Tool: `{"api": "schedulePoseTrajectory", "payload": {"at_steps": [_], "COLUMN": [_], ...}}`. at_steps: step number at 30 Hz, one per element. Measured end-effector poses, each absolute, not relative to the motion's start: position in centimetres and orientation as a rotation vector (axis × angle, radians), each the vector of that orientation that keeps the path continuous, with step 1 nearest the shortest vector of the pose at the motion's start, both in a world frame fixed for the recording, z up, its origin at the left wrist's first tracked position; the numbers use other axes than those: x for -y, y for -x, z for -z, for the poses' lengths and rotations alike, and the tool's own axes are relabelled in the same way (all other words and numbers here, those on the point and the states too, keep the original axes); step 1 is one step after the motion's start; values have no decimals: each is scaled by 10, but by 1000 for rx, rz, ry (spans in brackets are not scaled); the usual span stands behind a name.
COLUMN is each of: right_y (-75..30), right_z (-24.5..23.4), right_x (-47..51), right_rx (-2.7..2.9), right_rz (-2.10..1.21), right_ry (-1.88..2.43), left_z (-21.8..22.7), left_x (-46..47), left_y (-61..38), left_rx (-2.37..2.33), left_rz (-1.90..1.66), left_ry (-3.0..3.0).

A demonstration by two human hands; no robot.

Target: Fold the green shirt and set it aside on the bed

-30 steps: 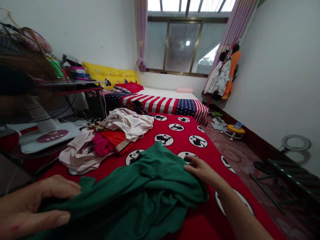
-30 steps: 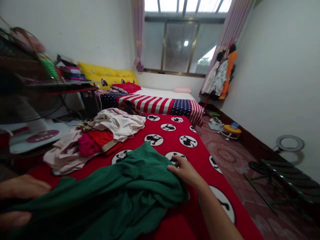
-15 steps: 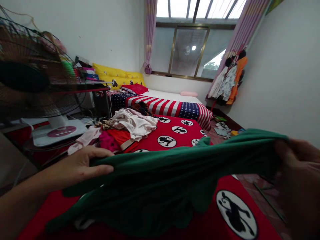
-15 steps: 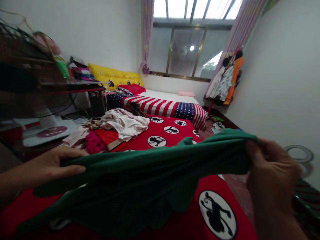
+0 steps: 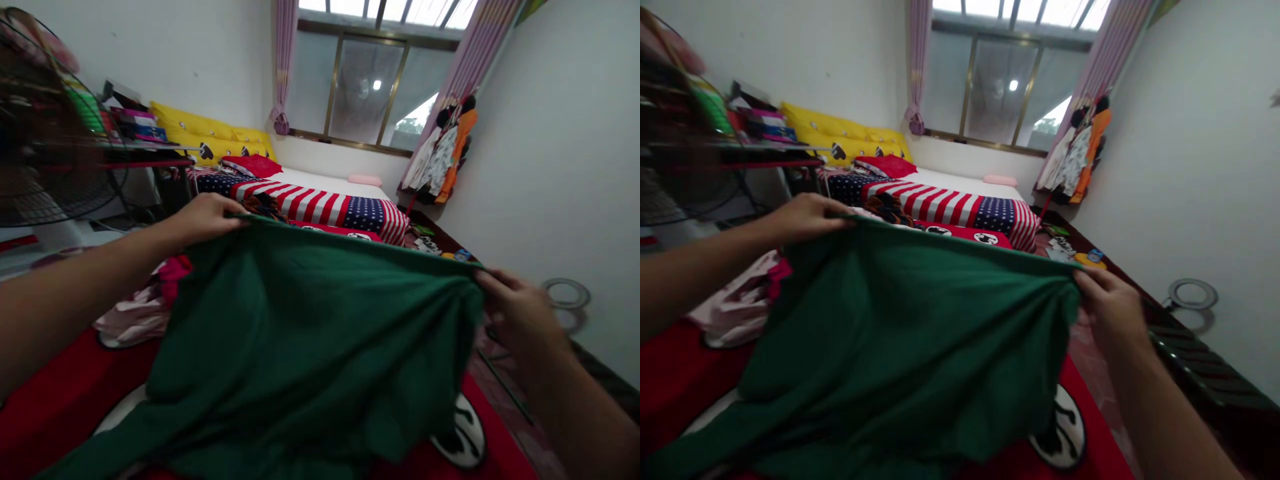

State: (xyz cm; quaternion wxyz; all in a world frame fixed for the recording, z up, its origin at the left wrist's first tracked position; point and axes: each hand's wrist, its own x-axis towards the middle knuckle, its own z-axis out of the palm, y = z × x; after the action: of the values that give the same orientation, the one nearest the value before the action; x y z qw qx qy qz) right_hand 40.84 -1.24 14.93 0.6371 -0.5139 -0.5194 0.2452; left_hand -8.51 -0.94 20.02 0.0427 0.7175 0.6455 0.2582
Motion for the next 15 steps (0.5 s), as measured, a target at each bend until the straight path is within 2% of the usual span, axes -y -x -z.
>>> {"api": "schedulePoseTrajectory", "payload": {"at_steps": [2,5,11,15], "right_y": [-396,-380,-400,-419], "right_z": [-145,-120,-39,-17], "right_x": [-12,-22,64,114], "right_rx": [1105,1120,1608,1849], "right_rz": [-673,-701,-490,-393], "right_ry": [1189,1225,1446,1640], "left_z": [-204,-176,-78,-40], "left_x": [-16,-18,75,139], "left_y": [64,40,27,22], "left_rx": [-2130,-2142,-1481,-1306], "left_rz": [-968,-1048,-717,-517], "left_ry": [-2356,-2487,-2639,-2501]}}
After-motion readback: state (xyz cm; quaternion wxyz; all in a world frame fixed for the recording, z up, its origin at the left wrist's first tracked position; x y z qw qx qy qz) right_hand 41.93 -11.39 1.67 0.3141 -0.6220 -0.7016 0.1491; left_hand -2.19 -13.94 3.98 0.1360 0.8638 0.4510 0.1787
